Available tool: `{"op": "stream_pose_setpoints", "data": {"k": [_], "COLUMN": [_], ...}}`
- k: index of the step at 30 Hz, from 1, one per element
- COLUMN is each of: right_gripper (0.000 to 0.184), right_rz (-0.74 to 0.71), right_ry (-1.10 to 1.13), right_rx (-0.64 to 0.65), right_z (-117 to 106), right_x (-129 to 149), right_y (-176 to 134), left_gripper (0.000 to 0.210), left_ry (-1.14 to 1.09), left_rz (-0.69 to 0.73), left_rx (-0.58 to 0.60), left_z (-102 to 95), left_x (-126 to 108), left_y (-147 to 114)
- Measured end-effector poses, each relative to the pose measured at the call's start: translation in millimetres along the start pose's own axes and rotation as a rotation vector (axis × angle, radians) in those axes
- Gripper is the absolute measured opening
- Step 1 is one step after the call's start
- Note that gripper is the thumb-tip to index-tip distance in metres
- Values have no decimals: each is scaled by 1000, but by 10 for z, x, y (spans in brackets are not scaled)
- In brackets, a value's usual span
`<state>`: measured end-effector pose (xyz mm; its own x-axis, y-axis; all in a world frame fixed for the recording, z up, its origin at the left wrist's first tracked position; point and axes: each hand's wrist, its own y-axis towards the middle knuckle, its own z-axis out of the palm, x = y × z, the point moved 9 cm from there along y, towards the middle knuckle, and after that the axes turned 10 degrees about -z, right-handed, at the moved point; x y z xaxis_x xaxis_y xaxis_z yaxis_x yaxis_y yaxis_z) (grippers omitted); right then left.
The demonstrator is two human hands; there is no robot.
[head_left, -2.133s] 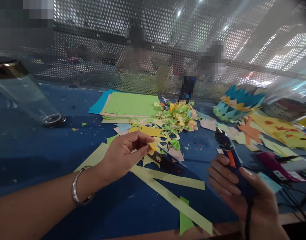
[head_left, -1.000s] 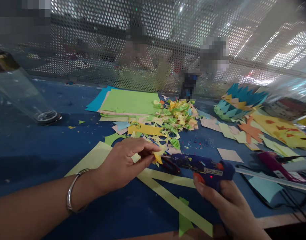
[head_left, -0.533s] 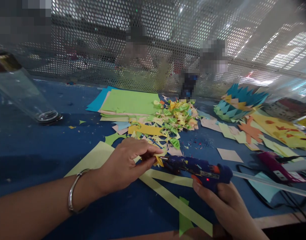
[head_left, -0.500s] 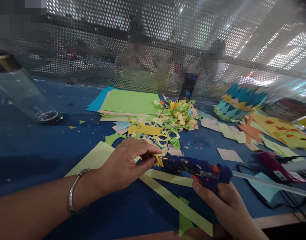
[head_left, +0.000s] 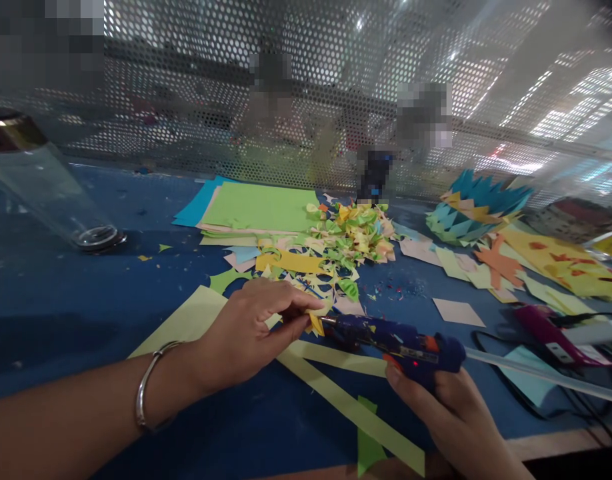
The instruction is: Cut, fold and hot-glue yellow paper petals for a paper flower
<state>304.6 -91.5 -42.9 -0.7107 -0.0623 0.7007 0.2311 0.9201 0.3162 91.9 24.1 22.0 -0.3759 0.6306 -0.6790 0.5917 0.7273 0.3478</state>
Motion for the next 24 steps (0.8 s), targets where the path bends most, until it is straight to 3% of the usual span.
{"op": "stream_pose_setpoints", "data": {"k": [6,14,18,21,24], "right_gripper": [29,32,44,52,53], "right_rz": [20,43,163,138,158], "right_ry": [15,-8,18,65,79], "right_rx": [30,11,122,304,312], "right_z": [29,-46,-147,-154,-276], "right_x": [-53,-105,-308,-423,-586], "right_y": [-24,-4,157,341,521], "left_gripper": [24,25,22,21,16], "left_ry": [-113,-154,-246,-353,-471], "left_rz": [-119,-142,-226,-308,-363], "left_rx": [18,-28,-16,-15,-6], "left_z": [12,-48,-28,0,43], "left_x": [89,101,190,291,370], "left_y": [-1,-47,-29,5,37]}}
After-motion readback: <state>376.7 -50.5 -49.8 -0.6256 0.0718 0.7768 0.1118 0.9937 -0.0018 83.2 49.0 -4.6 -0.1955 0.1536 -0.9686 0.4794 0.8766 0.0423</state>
